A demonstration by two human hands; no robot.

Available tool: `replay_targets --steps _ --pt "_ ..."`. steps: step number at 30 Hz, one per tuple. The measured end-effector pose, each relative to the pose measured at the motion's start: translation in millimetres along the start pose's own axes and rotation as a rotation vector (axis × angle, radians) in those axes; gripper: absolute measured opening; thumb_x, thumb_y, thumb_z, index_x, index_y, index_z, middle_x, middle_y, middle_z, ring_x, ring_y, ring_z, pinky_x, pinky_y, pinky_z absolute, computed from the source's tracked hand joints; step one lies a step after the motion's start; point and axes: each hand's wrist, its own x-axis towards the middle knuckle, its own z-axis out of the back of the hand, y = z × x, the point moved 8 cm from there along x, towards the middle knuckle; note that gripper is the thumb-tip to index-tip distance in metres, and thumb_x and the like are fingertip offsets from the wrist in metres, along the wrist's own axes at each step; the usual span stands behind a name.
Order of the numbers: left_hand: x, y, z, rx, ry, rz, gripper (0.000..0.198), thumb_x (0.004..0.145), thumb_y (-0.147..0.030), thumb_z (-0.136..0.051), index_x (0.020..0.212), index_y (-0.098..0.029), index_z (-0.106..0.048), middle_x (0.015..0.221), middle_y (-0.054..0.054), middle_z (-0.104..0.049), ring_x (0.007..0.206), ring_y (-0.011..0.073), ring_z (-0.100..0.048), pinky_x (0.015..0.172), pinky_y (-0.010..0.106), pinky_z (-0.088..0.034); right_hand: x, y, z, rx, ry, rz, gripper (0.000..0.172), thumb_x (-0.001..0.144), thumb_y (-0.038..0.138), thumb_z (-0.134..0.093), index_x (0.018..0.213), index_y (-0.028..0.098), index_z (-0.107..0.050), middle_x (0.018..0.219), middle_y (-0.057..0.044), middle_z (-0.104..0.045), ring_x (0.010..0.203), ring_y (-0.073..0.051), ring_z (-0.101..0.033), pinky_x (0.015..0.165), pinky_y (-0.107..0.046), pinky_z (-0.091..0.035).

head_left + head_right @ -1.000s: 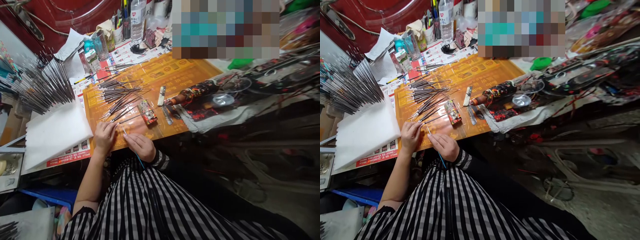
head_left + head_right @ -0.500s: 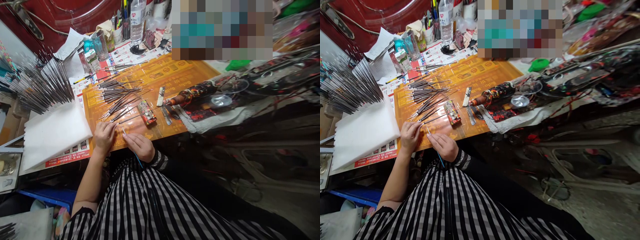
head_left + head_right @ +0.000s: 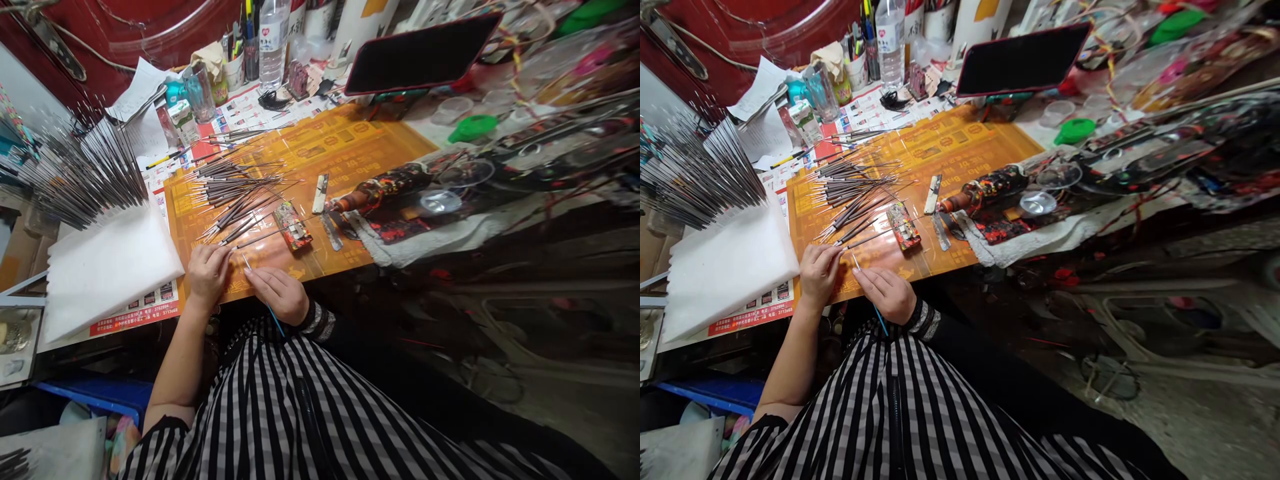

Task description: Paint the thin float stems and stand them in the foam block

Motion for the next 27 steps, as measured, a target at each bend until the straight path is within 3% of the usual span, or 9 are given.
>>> replay_targets --steps 16,27 --pt "-0.3 2.4 -1.9 -0.017 0.021 0.029 0.020 0.100 -0.030 -0.054 0.100 -0.021 -0.072 0.092 0.006 -0.072 0.088 0.0180 -0.062 0.082 0.034 -0.050 -0.9 0.2 -1.0 -0.016 -0.003 -0.004 0.052 0.098 0.007 -0.050 0.149 0.007 -0.046 0.118 -0.018 -0.073 0.111 -0.027 -0.069 0.093 -0.041 -0.060" --pt "-1.1 3.9 -3.1 0.003 0.024 0.038 0.022 0.101 -0.032 -0.053 0.100 -0.021 -0.072 0.090 0.006 -0.072 0.088 0.0178 -0.064 0.081 0.033 -0.050 -6.7 -3.7 -2.8 0.035 -0.010 -0.028 0.050 0.098 0.011 -0.054 0.148 0.015 -0.050 0.117 -0.015 -0.074 0.112 -0.025 -0.070 0.095 -0.040 -0.062"
